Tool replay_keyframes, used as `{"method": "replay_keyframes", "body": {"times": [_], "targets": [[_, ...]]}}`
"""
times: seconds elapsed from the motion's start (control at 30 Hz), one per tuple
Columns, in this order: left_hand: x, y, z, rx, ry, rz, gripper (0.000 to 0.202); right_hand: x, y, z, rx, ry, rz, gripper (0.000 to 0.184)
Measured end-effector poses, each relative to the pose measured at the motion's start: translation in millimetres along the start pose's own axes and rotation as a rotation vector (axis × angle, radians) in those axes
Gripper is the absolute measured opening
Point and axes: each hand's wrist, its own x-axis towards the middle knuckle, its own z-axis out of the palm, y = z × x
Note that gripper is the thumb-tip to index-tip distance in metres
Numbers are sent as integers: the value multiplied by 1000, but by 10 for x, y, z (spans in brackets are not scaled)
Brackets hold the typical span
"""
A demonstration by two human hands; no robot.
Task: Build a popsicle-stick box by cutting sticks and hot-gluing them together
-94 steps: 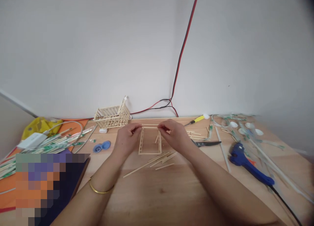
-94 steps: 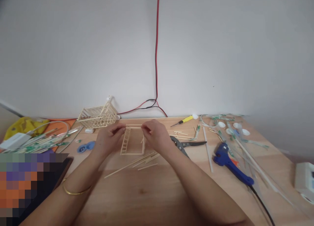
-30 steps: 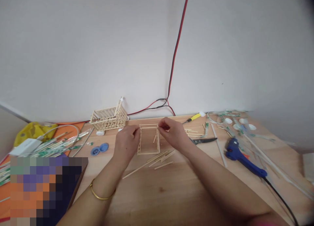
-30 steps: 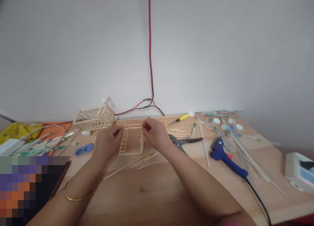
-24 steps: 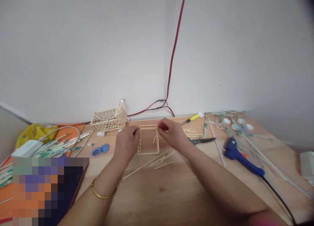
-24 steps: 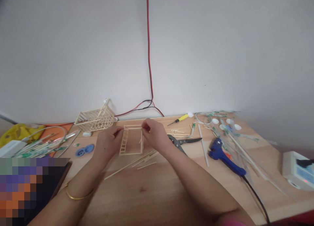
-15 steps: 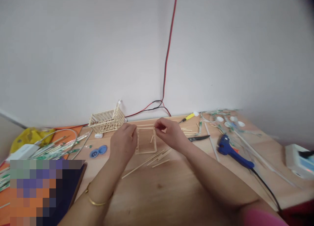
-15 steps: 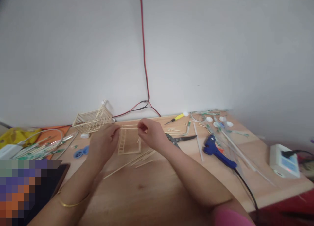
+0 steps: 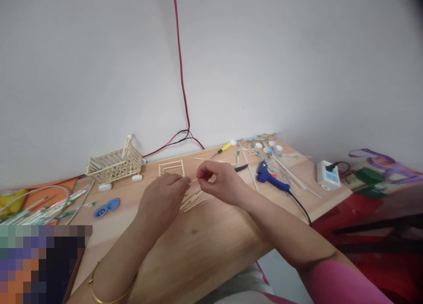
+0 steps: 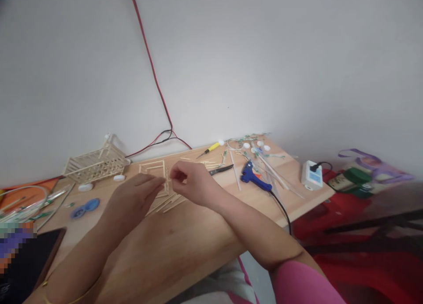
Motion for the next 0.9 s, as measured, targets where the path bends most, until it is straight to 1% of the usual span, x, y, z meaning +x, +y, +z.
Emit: {"method": "replay_keyframes", "body": {"times": [0.07,0.1,0.17,0.2,0.23,0.27,0.3,0.33,0.37,0.4,0.47,0.57,0.63,0.73,0.8,0.87,0.9], "targets": [[-7,75,35,-11,-74,-8,21,-119,73,-45,-29,-13,12,7],[-14,95,46,-6,-90,-26,22,-185,142,-106,-62,-17,21,9],[-32,102,54,-5,-79,-62,23,-341,346,-317,-209,18,66,20],[-40,92,51,-11,-58,-75,23,-432,474,-461,-329,51,128,24],[-48,79,43,-19,-31,-83,23,-528,610,-618,-476,92,215,25],[-54,66,32,-29,-2,-85,23,-626,746,-778,-644,131,343,28],[-58,56,19,-39,24,-85,23,-721,876,-928,-799,140,495,30],[-60,51,5,-48,44,-82,24,-808,992,-1057,-916,122,644,33],[-59,52,-9,-55,58,-83,24,-882,1091,-1158,-985,96,763,37],[-57,57,-21,-62,63,-86,25,-941,1170,-1227,-1007,64,824,38],[-50,71,-40,-67,57,-96,25,-1008,1276,-1277,-1004,19,849,38],[-40,55,-51,-69,53,-114,25,-1029,1321,-1237,-999,-8,820,34],[-33,-4,-51,-76,66,-120,26,-1025,1283,-1222,-1007,32,795,31],[-19,-151,-46,-80,95,-141,26,-1000,1120,-1268,-927,171,722,31],[-9,-254,-38,-69,101,-166,27,-944,961,-1316,-743,283,659,32],[-4,-337,-29,-54,93,-186,27,-853,798,-1348,-419,416,611,31],[-4,-367,-25,-51,87,-192,27,-801,728,-1354,-234,457,591,28]]}}
